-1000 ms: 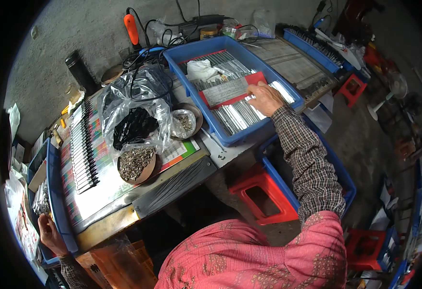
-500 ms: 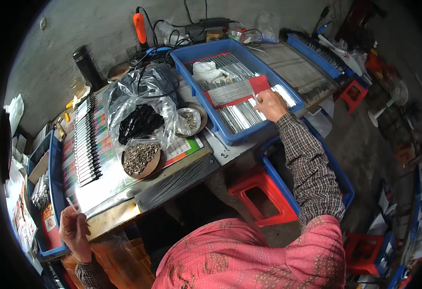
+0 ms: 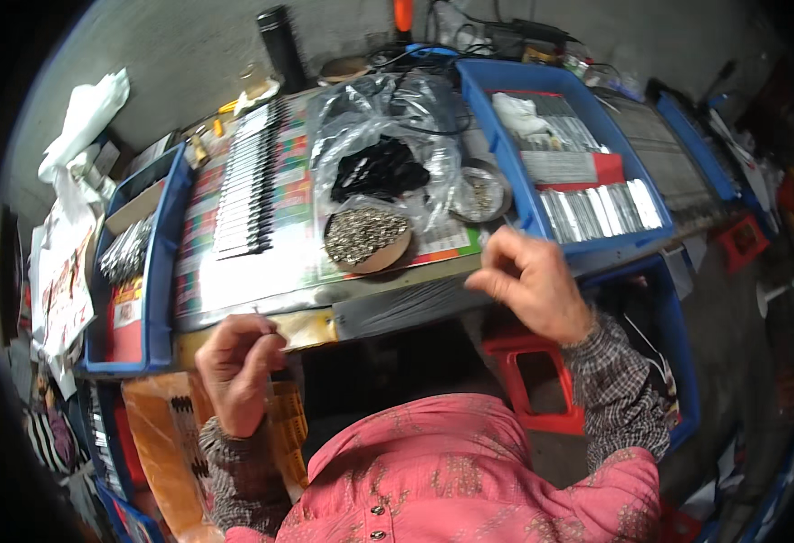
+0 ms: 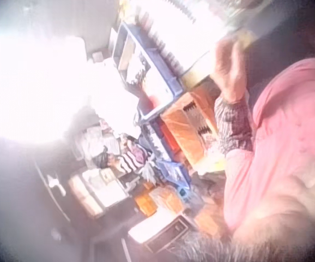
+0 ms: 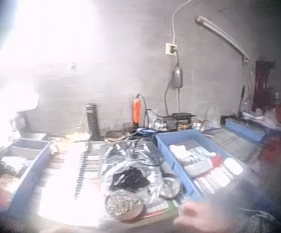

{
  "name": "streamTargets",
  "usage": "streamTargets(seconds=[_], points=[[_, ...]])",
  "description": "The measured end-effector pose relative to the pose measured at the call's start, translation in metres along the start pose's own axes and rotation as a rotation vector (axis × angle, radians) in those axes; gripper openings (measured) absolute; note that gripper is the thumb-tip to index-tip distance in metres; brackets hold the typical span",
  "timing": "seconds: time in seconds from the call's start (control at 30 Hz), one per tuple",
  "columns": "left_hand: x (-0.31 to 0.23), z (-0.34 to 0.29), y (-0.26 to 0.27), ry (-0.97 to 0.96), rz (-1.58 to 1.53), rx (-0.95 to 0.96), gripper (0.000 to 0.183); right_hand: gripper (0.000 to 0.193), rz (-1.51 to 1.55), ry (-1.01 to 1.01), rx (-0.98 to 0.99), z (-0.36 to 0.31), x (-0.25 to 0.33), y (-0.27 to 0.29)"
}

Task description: The person assembles wiper components by joining metal clips with plastic connectors by hand and aligning the assembled pieces in a row on the work surface.

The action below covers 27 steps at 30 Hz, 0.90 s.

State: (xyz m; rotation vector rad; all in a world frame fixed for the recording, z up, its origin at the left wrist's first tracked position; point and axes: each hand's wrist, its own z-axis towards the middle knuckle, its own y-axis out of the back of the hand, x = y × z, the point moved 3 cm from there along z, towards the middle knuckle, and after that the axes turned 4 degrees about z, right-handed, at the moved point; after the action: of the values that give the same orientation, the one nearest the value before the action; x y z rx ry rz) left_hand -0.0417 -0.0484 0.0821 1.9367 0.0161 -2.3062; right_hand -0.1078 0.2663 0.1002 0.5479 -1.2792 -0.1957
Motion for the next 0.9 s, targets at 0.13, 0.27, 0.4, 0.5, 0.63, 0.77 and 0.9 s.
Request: streamTargets(seconds=[0.13,0.27,0.4,0.5,0.63,0.77,0.9], points=[[0.012,-0.007,-0.018,0.069,-0.111,0.122,0.006,0.026,0.270,-0.083,0.211,-0.007,-0.004,-0.049],[0.020,-0.012,-0.026,0.130,-0.200,0.191,0.008,0.020,0.454,-0.148,0.358,-0.011,0.006,-0.082],[0.031,-0.014,-0.031,0.145,-0.255,0.252,0.014,0.029,0.522,-0.179,0.389,-0.015,0.010,-0.102],[0.029,-0.016,-0.039,0.206,-0.322,0.193,0.010,0.041,0.572,-0.129,0.398,-0.019,0.010,-0.116],[0.039,-0.021,-0.044,0.214,-0.360,0.256,0.012,0.052,0.570,-0.042,0.387,-0.022,0.015,-0.121],[0.041,-0.025,-0.050,0.210,-0.373,0.239,0.014,0.052,0.487,0.055,0.327,-0.024,0.020,-0.126],[0.041,-0.026,-0.052,0.222,-0.382,0.248,0.013,0.052,0.501,0.064,0.264,-0.029,0.020,-0.131]])
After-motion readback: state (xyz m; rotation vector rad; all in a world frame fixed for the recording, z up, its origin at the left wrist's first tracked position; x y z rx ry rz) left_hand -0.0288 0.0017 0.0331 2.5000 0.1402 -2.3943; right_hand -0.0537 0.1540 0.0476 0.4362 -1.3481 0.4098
